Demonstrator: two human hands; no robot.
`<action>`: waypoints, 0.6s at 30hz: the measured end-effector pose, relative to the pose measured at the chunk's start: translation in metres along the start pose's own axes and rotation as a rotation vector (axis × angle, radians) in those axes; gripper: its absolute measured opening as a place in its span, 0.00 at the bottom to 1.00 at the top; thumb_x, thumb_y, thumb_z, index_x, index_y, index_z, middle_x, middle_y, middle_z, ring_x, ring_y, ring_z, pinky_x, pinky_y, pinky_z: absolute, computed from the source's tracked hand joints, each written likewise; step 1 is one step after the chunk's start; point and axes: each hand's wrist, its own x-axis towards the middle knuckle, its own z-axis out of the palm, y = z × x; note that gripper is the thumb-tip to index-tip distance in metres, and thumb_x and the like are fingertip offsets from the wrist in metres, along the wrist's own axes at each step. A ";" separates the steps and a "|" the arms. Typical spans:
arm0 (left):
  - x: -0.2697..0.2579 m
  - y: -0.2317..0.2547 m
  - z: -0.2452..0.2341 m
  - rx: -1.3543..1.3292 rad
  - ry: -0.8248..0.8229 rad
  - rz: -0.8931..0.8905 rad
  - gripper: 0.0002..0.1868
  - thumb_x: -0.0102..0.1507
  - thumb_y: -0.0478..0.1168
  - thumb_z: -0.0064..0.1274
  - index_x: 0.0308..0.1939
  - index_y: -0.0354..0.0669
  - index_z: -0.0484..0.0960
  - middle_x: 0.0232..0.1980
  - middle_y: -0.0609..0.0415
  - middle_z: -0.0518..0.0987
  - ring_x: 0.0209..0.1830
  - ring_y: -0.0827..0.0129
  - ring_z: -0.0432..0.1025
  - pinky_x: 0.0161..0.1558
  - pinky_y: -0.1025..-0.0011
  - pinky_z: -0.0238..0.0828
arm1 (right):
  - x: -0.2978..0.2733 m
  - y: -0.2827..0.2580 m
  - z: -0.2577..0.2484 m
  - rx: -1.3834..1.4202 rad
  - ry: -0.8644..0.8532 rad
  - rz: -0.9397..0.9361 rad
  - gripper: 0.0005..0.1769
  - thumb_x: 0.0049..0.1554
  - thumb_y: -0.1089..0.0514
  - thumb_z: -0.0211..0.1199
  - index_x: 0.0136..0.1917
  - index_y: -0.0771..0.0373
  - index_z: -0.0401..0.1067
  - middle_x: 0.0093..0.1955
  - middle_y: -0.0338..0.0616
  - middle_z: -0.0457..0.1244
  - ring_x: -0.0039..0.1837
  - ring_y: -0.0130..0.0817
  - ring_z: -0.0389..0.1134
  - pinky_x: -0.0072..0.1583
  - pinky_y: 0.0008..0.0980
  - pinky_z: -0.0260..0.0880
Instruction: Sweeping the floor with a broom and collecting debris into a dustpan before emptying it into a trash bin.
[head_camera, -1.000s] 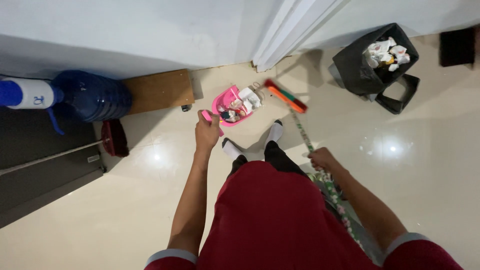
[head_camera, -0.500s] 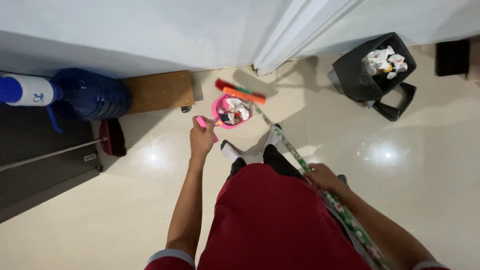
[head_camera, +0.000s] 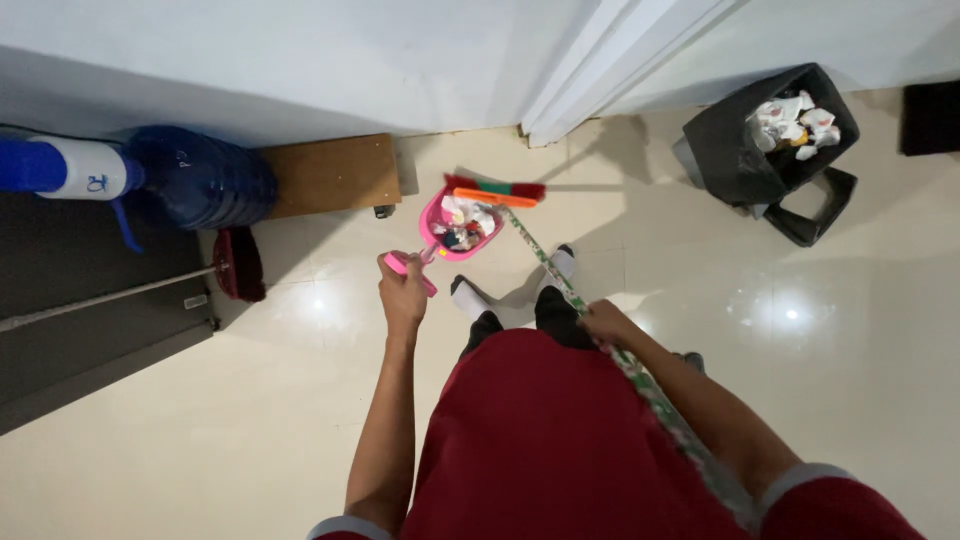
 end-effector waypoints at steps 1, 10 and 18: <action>0.002 -0.002 0.000 0.022 0.005 0.028 0.17 0.68 0.50 0.49 0.48 0.39 0.70 0.32 0.42 0.82 0.33 0.55 0.79 0.40 0.61 0.73 | -0.007 0.006 -0.006 0.004 -0.005 -0.014 0.13 0.56 0.58 0.60 0.39 0.73 0.72 0.28 0.51 0.64 0.25 0.37 0.63 0.26 0.37 0.63; 0.003 -0.012 -0.025 -0.024 0.012 0.001 0.17 0.67 0.50 0.48 0.47 0.38 0.71 0.33 0.44 0.83 0.33 0.59 0.79 0.41 0.63 0.75 | -0.016 -0.049 -0.046 -0.066 0.067 -0.090 0.10 0.57 0.58 0.57 0.41 0.69 0.69 0.27 0.48 0.62 0.23 0.36 0.62 0.27 0.37 0.64; -0.005 -0.037 -0.019 -0.065 0.119 0.044 0.17 0.69 0.49 0.48 0.48 0.36 0.70 0.36 0.45 0.83 0.36 0.61 0.78 0.43 0.64 0.74 | 0.080 -0.015 -0.002 -0.267 0.002 -0.135 0.13 0.56 0.61 0.54 0.38 0.76 0.69 0.27 0.56 0.66 0.28 0.44 0.71 0.30 0.41 0.71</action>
